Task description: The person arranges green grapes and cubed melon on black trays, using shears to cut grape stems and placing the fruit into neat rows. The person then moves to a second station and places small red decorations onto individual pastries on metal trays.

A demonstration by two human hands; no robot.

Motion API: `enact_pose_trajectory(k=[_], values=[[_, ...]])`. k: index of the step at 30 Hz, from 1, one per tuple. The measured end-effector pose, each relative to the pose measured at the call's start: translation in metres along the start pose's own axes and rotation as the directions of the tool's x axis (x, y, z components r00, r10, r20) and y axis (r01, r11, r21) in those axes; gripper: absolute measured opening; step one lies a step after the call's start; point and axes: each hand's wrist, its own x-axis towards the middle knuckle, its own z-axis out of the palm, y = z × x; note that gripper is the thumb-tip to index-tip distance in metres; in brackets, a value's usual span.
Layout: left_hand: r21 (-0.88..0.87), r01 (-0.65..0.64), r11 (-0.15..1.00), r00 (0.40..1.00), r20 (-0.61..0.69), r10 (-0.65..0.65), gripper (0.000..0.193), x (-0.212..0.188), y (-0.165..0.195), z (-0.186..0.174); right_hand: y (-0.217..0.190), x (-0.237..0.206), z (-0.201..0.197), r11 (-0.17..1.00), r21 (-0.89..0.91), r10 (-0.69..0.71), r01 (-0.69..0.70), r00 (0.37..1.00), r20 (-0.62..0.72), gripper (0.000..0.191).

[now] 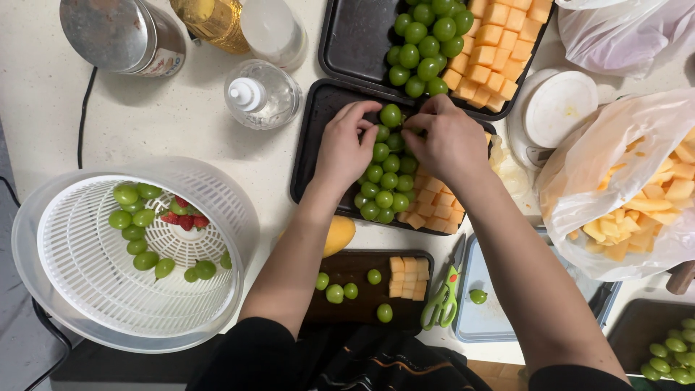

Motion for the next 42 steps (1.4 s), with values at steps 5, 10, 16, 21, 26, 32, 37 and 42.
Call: enact_pose_trajectory(k=[5, 10, 16, 21, 26, 32, 37, 42], values=[[0.019, 0.001, 1.0, 1.0, 0.008, -0.001, 0.034, 0.002, 0.001, 0.005, -0.003, 0.002, 0.004, 0.999, -0.015, 0.034, -0.034, 0.999, -0.017, 0.009], [0.224, 0.0, 0.975, 1.0, 0.017, -0.004, 0.035, 0.005, 0.005, 0.002, -0.001, 0.001, 0.006, 1.0, -0.011, 0.027, -0.028, 0.996, -0.082, 0.007], [0.221, 0.089, 0.971, 0.994, 0.034, -0.099, 0.034, 0.012, 0.006, 0.006, 0.004, 0.0, 0.008, 0.993, -0.048, -0.11, 0.104, 0.978, -0.176, 0.009], [0.142, -0.071, 0.987, 0.994, -0.076, 0.083, 0.036, 0.009, 0.001, 0.01, 0.004, 0.001, 0.008, 0.985, -0.075, -0.164, 0.154, 0.972, -0.166, 0.006], [0.083, -0.061, 0.995, 0.998, -0.003, 0.062, 0.025, 0.01, -0.001, 0.006, 0.002, -0.001, 0.006, 0.992, -0.05, -0.125, 0.119, 0.98, -0.154, 0.006], [0.081, -0.09, 0.993, 0.996, -0.014, 0.091, 0.014, 0.008, 0.002, -0.001, 0.004, -0.002, 0.003, 0.996, 0.092, -0.011, 0.019, 0.997, -0.08, 0.008], [0.12, -0.159, 0.98, 0.983, -0.069, 0.168, 0.018, 0.008, 0.003, 0.003, 0.007, -0.005, -0.003, 0.995, 0.054, -0.084, 0.086, 0.996, -0.043, 0.009], [0.294, -0.172, 0.94, 0.984, 0.009, 0.178, 0.03, 0.016, 0.007, 0.015, 0.01, -0.003, -0.008, 0.993, 0.091, -0.074, 0.078, 0.996, -0.047, 0.009]])
